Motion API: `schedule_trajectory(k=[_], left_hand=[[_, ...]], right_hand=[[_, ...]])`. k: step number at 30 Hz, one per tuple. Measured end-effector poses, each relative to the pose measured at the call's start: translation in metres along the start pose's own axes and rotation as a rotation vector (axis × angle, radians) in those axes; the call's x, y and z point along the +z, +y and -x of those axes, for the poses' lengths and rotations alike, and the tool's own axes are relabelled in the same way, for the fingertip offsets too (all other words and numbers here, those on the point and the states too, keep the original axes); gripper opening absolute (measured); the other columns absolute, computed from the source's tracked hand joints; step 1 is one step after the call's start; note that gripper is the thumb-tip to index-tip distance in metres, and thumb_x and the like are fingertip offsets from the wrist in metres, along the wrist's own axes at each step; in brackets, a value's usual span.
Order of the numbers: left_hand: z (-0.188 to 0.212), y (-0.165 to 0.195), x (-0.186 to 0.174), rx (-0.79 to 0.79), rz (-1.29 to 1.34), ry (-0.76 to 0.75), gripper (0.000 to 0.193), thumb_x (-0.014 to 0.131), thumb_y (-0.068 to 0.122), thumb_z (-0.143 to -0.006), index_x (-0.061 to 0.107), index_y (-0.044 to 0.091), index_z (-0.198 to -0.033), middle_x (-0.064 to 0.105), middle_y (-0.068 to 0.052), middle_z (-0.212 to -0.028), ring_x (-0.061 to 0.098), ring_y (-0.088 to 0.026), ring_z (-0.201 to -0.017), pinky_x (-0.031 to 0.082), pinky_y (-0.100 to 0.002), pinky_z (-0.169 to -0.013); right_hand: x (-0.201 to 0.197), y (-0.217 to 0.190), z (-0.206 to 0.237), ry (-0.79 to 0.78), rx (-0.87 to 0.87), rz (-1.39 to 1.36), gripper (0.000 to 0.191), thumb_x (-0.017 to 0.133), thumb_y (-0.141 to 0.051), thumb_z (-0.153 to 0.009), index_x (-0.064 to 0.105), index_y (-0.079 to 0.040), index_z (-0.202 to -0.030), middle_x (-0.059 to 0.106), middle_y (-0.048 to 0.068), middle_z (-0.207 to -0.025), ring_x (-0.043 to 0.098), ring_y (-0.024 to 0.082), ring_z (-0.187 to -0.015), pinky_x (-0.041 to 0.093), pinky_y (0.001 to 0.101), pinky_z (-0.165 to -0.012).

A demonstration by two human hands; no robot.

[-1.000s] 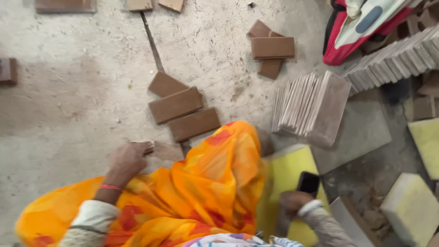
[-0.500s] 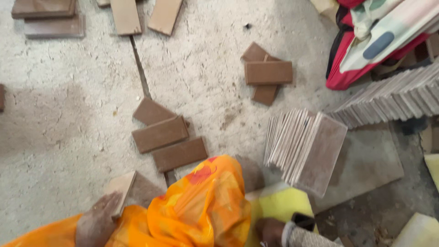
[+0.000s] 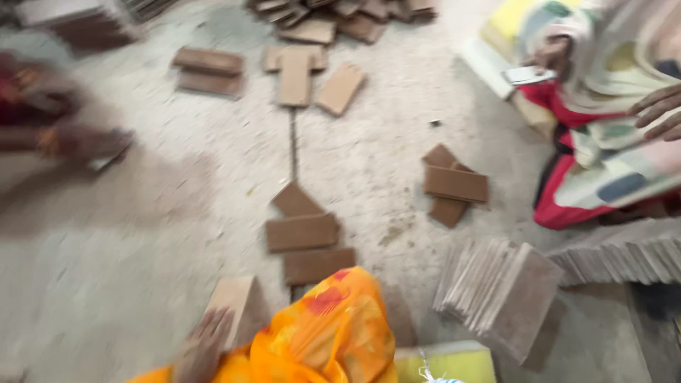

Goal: The person sits cross-legged on the floor and repeatedly sands small rectangular blocks using a sanding block. They pick up each block, rub its surfaces, and place it into a growing stack. Another person nearby performs the same task.

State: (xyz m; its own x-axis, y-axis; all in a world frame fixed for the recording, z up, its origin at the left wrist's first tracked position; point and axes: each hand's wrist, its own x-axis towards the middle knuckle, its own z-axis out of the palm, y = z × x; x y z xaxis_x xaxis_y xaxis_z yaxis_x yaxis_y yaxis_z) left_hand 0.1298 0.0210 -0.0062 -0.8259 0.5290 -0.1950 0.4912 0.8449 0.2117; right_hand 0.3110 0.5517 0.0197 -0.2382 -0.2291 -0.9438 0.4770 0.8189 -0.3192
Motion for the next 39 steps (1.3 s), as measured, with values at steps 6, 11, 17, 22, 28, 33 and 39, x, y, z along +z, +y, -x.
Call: schedule_trajectory(k=[6, 11, 17, 22, 28, 33, 39], left_hand=[[0.009, 0.026, 0.023, 0.011, 0.012, 0.179, 0.066, 0.058, 0.025, -0.086, 0.045, 0.011, -0.149, 0.048, -0.007, -0.153, 0.040, -0.028, -0.144, 0.044, -0.044, -0.104], [-0.042, 0.007, -0.004, 0.211, 0.182, 0.430, 0.027, 0.060, 0.015, -0.089, 0.068, 0.008, -0.113, 0.071, -0.013, -0.111, 0.067, -0.032, -0.107, 0.054, -0.044, -0.091], [-0.082, -0.026, -0.065, 0.149, 0.173, 0.189, 0.011, 0.062, 0.017, -0.082, 0.072, 0.014, -0.086, 0.073, -0.010, -0.086, 0.070, -0.030, -0.087, 0.054, -0.045, -0.076], [-0.031, -0.009, -0.041, 0.170, 0.389, 0.597, 0.013, 0.057, 0.013, -0.090, 0.070, 0.013, -0.091, 0.071, -0.010, -0.086, 0.069, -0.031, -0.084, 0.053, -0.046, -0.073], [-0.011, 0.027, -0.033, 0.069, 0.414, 0.718, 0.011, 0.056, 0.011, -0.092, 0.066, 0.013, -0.089, 0.068, -0.010, -0.086, 0.064, -0.033, -0.085, 0.053, -0.046, -0.074], [-0.027, 0.032, -0.066, -0.177, 0.081, 0.331, 0.016, 0.063, 0.021, -0.088, 0.077, 0.013, -0.086, 0.075, -0.014, -0.092, 0.072, -0.033, -0.087, 0.057, -0.047, -0.075], [-0.055, 0.033, -0.120, -0.159, 0.020, 0.101, 0.024, 0.073, 0.036, -0.083, 0.080, 0.015, -0.090, 0.077, -0.011, -0.098, 0.071, -0.032, -0.094, 0.057, -0.046, -0.081]], right_hand=[[0.041, -0.037, -0.021, 0.113, 0.045, 0.018, 0.023, 0.070, -0.009, -0.082, 0.071, 0.000, -0.103, 0.071, 0.015, -0.096, 0.066, 0.027, -0.087, 0.052, 0.0404, -0.075], [0.114, -0.104, -0.031, 0.215, 0.092, -0.048, 0.025, 0.068, -0.007, -0.082, 0.070, 0.001, -0.105, 0.070, 0.016, -0.098, 0.066, 0.028, -0.090, 0.052, 0.0408, -0.078], [0.100, -0.180, -0.033, 0.326, 0.107, -0.105, 0.027, 0.066, -0.005, -0.082, 0.069, 0.002, -0.109, 0.070, 0.017, -0.102, 0.065, 0.029, -0.093, 0.051, 0.0412, -0.081], [0.131, -0.165, -0.020, 0.415, 0.099, -0.078, 0.029, 0.065, -0.004, -0.083, 0.068, 0.002, -0.111, 0.069, 0.018, -0.104, 0.065, 0.030, -0.096, 0.051, 0.0416, -0.084], [0.106, -0.080, 0.053, 0.492, 0.087, -0.001, 0.032, 0.063, -0.002, -0.083, 0.067, 0.003, -0.115, 0.069, 0.019, -0.108, 0.064, 0.032, -0.100, 0.051, 0.0421, -0.088], [0.052, -0.033, 0.042, 0.501, 0.058, 0.045, 0.034, 0.061, 0.000, -0.084, 0.066, 0.004, -0.117, 0.068, 0.020, -0.110, 0.064, 0.033, -0.103, 0.050, 0.0425, -0.090], [0.050, 0.004, 0.042, 0.486, 0.011, 0.011, 0.037, 0.060, 0.001, -0.084, 0.064, 0.004, -0.121, 0.067, 0.021, -0.113, 0.063, 0.034, -0.107, 0.050, 0.0430, -0.094]])
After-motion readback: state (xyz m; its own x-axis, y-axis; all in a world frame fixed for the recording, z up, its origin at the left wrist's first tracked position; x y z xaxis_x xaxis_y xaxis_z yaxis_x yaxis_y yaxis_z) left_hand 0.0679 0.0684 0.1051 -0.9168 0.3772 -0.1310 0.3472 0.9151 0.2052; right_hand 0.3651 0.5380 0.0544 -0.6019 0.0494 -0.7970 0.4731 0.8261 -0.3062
